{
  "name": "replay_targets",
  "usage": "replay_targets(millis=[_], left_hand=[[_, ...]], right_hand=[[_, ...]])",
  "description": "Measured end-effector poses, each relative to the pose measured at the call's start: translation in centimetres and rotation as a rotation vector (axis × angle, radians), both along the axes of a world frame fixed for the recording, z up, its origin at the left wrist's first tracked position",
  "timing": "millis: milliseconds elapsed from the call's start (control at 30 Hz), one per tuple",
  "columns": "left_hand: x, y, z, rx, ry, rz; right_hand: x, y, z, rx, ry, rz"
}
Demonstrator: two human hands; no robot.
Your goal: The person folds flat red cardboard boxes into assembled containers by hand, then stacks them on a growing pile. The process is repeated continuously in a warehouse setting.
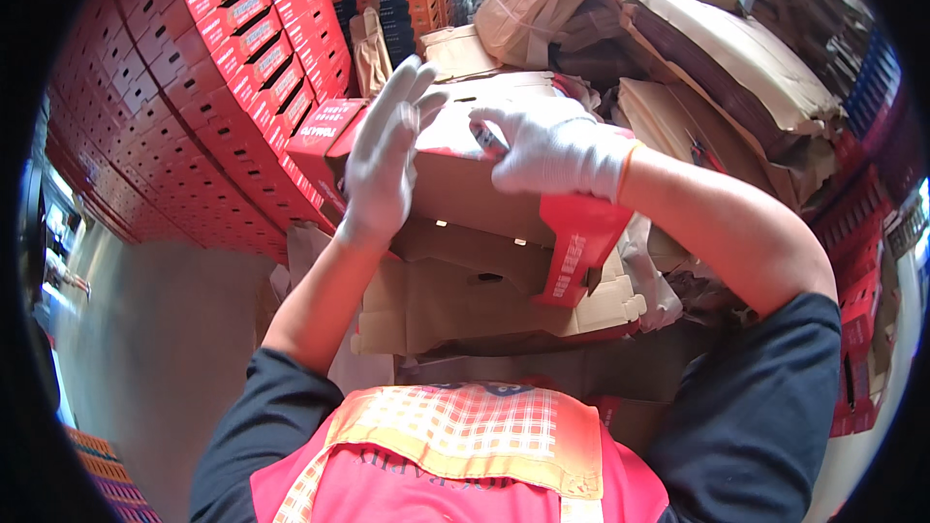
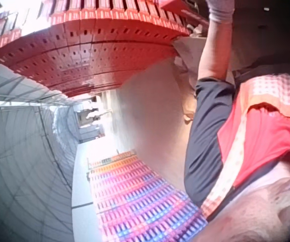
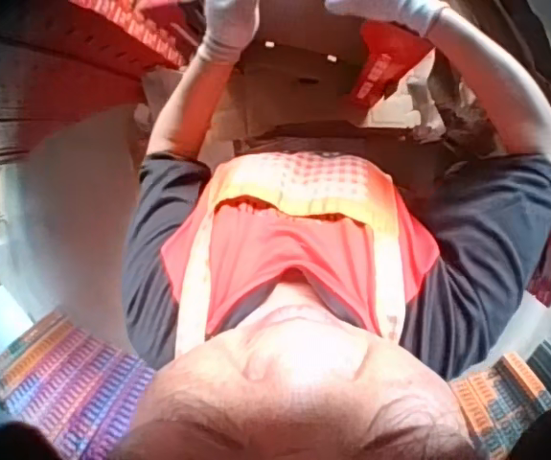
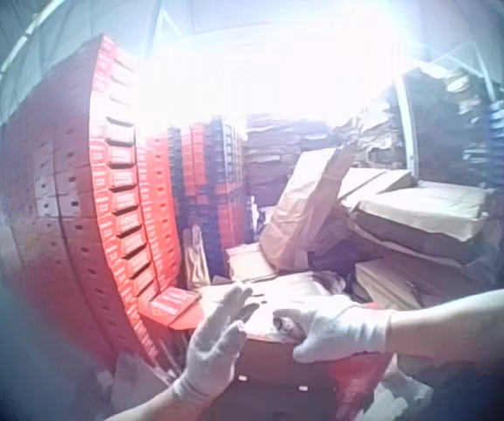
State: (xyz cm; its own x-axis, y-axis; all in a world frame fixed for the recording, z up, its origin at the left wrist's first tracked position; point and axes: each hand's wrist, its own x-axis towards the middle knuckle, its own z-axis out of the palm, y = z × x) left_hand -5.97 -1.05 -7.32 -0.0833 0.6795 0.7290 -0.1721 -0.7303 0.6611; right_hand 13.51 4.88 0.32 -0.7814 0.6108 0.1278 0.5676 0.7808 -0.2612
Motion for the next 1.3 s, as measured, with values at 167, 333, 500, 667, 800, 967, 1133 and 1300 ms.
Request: replay_targets(millis=[167,333,500,667,800,967,1133,1300], left_hand=[[-4.5,-10.6,-5.3,0.105,1.049,0.363],[-4.4,-13.0,-6.4,0.099,0.911,0.593],[2.2,-6.0,0.3,0.122,1.179,0.431],[7.9,-2.4,2.9,0.316,1.121,0.229],[12.4,-0.8,0.4,0.461,0.739,0.368],[15.1,0.5,-2.9,0.445,0.326,0.402],[15.7,-0.8,-5.3,0.035,0.316,0.378],[16.2,-1.5,-6.2,-0.216,0.173,-0.04]], right_hand=[[6.4,7.5,0.1,-0.315,0.516,-0.012],[13.0,9.2,-9.9,-0.916,0.827,-0.134],[12.1,7.3,-25.0,-0.716,0.247,-0.298],[13.2,8.1,-14.1,-0.37,1.085,-0.253],[12.4,0.6,-4.9,-0.1,1.256,-0.124],[9.6,-3.4,-0.4,-0.01,0.456,-0.169],[8.1,-1.5,1.4,-0.561,0.356,-0.322],[4.7,-0.4,-0.7,0.158,0.179,0.091]])
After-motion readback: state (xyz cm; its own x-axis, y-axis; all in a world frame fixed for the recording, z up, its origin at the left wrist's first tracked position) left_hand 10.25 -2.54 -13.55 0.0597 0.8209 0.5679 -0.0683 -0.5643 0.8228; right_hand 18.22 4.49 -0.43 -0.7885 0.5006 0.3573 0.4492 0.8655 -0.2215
